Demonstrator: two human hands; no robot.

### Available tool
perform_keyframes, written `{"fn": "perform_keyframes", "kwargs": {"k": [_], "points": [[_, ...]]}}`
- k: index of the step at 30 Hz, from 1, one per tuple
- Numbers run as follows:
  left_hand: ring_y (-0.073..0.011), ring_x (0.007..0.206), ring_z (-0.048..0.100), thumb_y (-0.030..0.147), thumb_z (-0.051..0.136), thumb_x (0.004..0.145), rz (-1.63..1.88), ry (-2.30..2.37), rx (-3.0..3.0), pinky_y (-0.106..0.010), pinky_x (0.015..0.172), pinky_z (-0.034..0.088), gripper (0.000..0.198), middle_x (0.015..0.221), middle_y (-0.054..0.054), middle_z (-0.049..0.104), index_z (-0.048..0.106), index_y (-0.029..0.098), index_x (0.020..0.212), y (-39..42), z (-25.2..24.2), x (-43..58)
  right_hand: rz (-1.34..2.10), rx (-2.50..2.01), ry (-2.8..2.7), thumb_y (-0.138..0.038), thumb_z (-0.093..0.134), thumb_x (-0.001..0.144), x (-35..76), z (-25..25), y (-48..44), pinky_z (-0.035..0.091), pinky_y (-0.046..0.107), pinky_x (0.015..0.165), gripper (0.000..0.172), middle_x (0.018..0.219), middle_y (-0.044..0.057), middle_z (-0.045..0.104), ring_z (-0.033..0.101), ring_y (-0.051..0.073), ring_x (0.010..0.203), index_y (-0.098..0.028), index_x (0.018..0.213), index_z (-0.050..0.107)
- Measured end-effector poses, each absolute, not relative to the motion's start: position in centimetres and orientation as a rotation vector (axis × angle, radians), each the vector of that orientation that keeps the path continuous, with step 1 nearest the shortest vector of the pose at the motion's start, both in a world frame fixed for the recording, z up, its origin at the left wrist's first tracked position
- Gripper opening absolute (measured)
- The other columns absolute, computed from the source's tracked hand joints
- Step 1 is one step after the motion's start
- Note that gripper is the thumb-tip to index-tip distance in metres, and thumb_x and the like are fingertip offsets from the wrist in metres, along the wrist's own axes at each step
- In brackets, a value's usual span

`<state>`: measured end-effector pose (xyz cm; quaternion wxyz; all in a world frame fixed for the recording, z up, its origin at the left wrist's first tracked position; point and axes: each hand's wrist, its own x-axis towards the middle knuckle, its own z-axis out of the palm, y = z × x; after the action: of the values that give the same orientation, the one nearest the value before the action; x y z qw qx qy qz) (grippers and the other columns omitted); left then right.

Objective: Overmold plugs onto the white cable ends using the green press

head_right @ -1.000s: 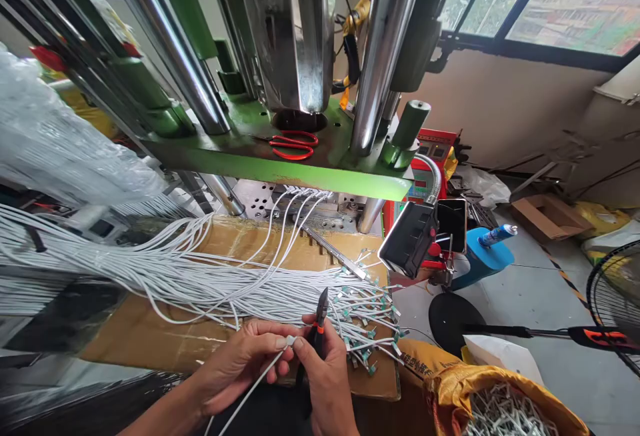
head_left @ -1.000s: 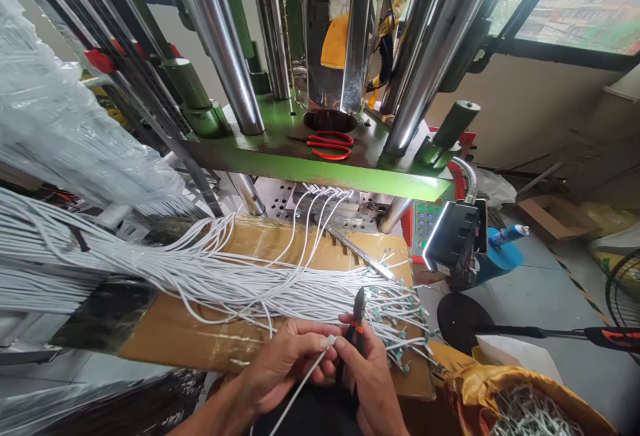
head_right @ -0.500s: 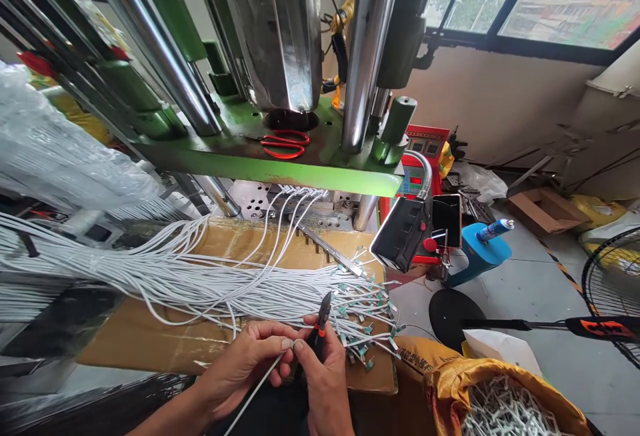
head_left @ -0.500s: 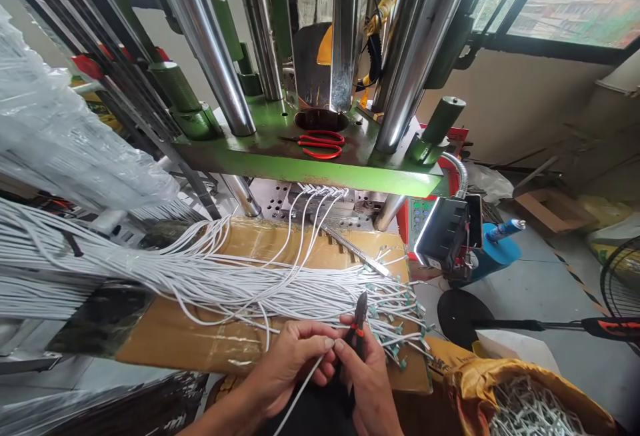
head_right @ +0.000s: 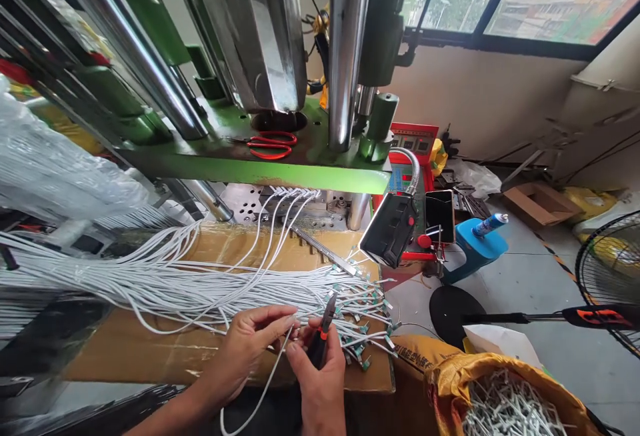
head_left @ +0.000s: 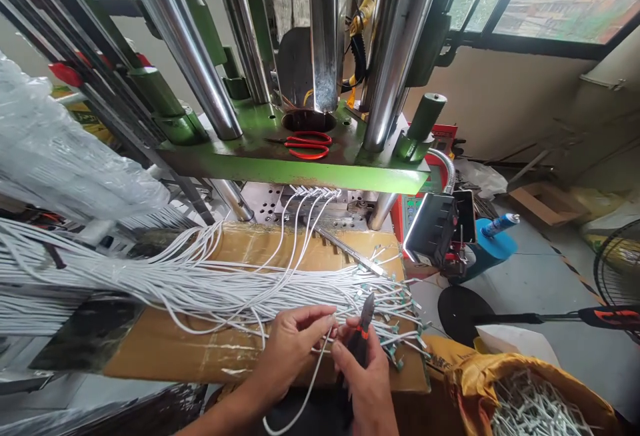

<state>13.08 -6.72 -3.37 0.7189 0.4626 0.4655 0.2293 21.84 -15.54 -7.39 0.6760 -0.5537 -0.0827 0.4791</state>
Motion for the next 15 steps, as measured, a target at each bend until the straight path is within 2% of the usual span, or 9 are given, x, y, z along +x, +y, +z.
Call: {"fn": "perform_keyframes", "kwargs": {"k": [3,5,8,10,12,13,15], "points": [[-0.0251,0.082,0.069,0.037,0.078,0.069,0.509,1.016,1.032,-0.032,0.079,0.054,0.031,0.085,-0.009,0.075,0.076,0.016,0.092,-6.8,-3.6,13.3,1.01,-1.293,-0.253,-0.035,0.079,0.066,21.6,-7.3,-15.3,0.05,0.027,0.076,0.037,0.085,0.001,0.066,0.06,0.017,0.081,-0.019,0.095,0.062],[-0.0256,0.088,0.068,0.037,0.074,0.073,0.512,1.015,1.102,-0.033,0.086,0.052,0.03,0.092,-0.009,0.075,0.076,0.018,0.096,-6.9,-3.9,13.1,1.008,-1.298,-0.199,-0.037,0.077,0.069,21.4,-6.9,-15.1,0.049,0.026,0.072,0.036,0.084,0.0,0.065,0.059,0.016,0.076,-0.019,0.097,0.061],[-0.0245,0.084,0.068,0.038,0.07,0.078,0.505,1.037,1.193,-0.032,0.08,0.054,0.033,0.094,-0.008,0.074,0.074,0.019,0.105,-7.0,-4.3,12.8,1.017,-1.279,-0.129,-0.038,0.074,0.071,21.2,-6.3,-14.7,0.047,0.023,0.065,0.036,0.08,-0.002,0.063,0.056,0.013,0.069,-0.019,0.098,0.06],[-0.0239,0.084,0.067,0.038,0.069,0.079,0.489,1.035,1.221,-0.031,0.079,0.054,0.032,0.092,-0.008,0.074,0.073,0.02,0.106,-6.9,-4.2,12.6,1.027,-1.269,-0.15,-0.037,0.074,0.071,21.2,-6.2,-14.5,0.047,0.023,0.067,0.033,0.081,-0.001,0.064,0.056,0.013,0.071,-0.019,0.096,0.061],[-0.0237,0.091,0.065,0.036,0.069,0.079,0.49,1.028,1.288,-0.029,0.084,0.052,0.028,0.092,-0.007,0.073,0.075,0.02,0.102,-6.6,-3.9,12.7,1.014,-1.285,-0.196,-0.037,0.073,0.071,21.3,-6.7,-14.5,0.046,0.024,0.069,0.031,0.079,-0.001,0.063,0.056,0.014,0.073,-0.018,0.093,0.063],[-0.0238,0.093,0.064,0.036,0.069,0.079,0.491,1.028,1.323,-0.028,0.081,0.053,0.027,0.092,-0.007,0.072,0.075,0.02,0.1,-6.5,-3.8,12.7,1.003,-1.297,-0.222,-0.037,0.073,0.071,21.5,-7.0,-14.5,0.046,0.024,0.068,0.03,0.076,-0.001,0.062,0.056,0.014,0.071,-0.017,0.091,0.065],[-0.0233,0.086,0.064,0.037,0.07,0.077,0.466,1.028,1.352,-0.024,0.063,0.054,0.027,0.094,-0.008,0.07,0.076,0.019,0.097,-6.2,-3.5,12.9,0.984,-1.32,-0.269,-0.037,0.073,0.07,21.8,-7.7,-14.6,0.044,0.024,0.063,0.029,0.072,-0.001,0.06,0.054,0.014,0.068,-0.017,0.089,0.066]]}}
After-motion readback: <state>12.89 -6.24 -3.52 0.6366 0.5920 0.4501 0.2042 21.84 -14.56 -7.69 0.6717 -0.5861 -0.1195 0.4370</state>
